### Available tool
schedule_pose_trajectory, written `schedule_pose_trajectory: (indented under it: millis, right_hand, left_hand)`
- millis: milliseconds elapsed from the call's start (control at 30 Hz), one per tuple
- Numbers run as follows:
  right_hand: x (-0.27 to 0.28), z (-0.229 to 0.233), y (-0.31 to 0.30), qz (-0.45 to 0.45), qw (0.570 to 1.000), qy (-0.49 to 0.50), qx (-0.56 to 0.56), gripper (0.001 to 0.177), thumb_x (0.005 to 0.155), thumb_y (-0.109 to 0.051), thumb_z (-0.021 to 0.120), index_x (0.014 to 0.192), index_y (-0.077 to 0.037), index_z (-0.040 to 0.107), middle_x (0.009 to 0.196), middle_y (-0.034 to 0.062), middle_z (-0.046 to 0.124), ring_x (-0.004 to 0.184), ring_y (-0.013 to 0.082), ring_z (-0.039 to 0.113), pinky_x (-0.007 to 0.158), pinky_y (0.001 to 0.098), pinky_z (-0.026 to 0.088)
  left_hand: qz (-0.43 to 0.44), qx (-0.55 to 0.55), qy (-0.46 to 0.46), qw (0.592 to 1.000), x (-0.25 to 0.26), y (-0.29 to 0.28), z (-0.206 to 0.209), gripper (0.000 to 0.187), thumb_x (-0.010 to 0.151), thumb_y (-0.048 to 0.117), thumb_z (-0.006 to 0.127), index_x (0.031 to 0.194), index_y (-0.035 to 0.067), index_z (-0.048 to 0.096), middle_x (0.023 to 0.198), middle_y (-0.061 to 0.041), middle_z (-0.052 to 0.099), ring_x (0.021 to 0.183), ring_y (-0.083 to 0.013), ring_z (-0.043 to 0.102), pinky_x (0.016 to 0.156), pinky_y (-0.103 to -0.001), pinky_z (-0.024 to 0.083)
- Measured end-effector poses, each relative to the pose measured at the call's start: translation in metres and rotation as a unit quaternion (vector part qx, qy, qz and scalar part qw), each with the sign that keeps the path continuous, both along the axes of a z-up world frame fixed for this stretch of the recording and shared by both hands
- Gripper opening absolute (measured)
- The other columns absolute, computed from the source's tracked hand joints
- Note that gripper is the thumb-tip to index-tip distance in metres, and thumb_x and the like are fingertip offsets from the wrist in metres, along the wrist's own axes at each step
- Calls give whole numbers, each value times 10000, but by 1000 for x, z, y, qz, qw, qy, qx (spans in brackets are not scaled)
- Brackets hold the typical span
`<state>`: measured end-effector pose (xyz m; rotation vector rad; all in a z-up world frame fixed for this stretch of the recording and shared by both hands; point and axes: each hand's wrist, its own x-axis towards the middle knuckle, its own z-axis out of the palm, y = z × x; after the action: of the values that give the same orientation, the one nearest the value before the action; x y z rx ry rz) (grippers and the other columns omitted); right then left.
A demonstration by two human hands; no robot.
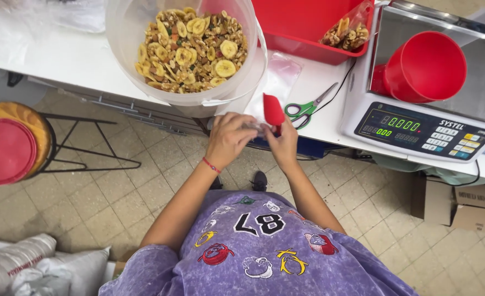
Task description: Scooping dried fruit and nut mix into small plastic bags and weighing them on a digital scale
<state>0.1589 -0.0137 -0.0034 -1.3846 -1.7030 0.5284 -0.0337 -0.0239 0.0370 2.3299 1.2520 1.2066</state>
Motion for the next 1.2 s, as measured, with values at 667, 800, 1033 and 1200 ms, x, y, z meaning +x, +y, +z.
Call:
schedule_pose_trajectory:
  millis: [667, 800, 1033, 1200]
  right_hand:
    - [-89, 119, -44, 202, 914, 351, 19, 485, 799, 62, 753, 623, -129, 343, 896, 185, 674, 788, 237, 705, 709, 313, 540]
    - [-87, 151, -44, 203, 910, 359, 27, 481, 846, 110, 672, 634, -126, 310, 758, 259, 668, 560, 258, 664, 570, 304, 528]
    - [-91, 169, -54, 183, 943, 280, 0, 287, 822, 11, 742, 671, -47, 505, 690, 185, 691, 528, 167, 668, 530, 234, 515]
    - [-90, 167, -60, 177, 965, 195, -2, 82, 807, -39, 763, 758, -18, 700, 681, 111, 693, 547, 89, 559, 550, 214, 456]
  left_hand:
    - [-138, -11, -114, 984, -81, -10, 183, 162, 872, 128, 719, 746, 50, 653, 622, -106, 617, 599, -296, 614, 551, -343, 496]
    - [-136, -103, -209, 963, -92, -15, 182, 125, 807, 141, 787, 783, 68, 689, 619, -57, 643, 570, -196, 613, 549, -286, 495]
    - [-107, -67, -187, 974, -91, -19, 173, 126, 896, 138, 700, 780, 108, 662, 617, -29, 591, 581, -210, 593, 569, -279, 494]
    - [-130, -40, -125, 983, -85, -22, 166, 197, 938, 199, 661, 766, 119, 607, 637, -32, 590, 612, -224, 623, 582, -284, 508]
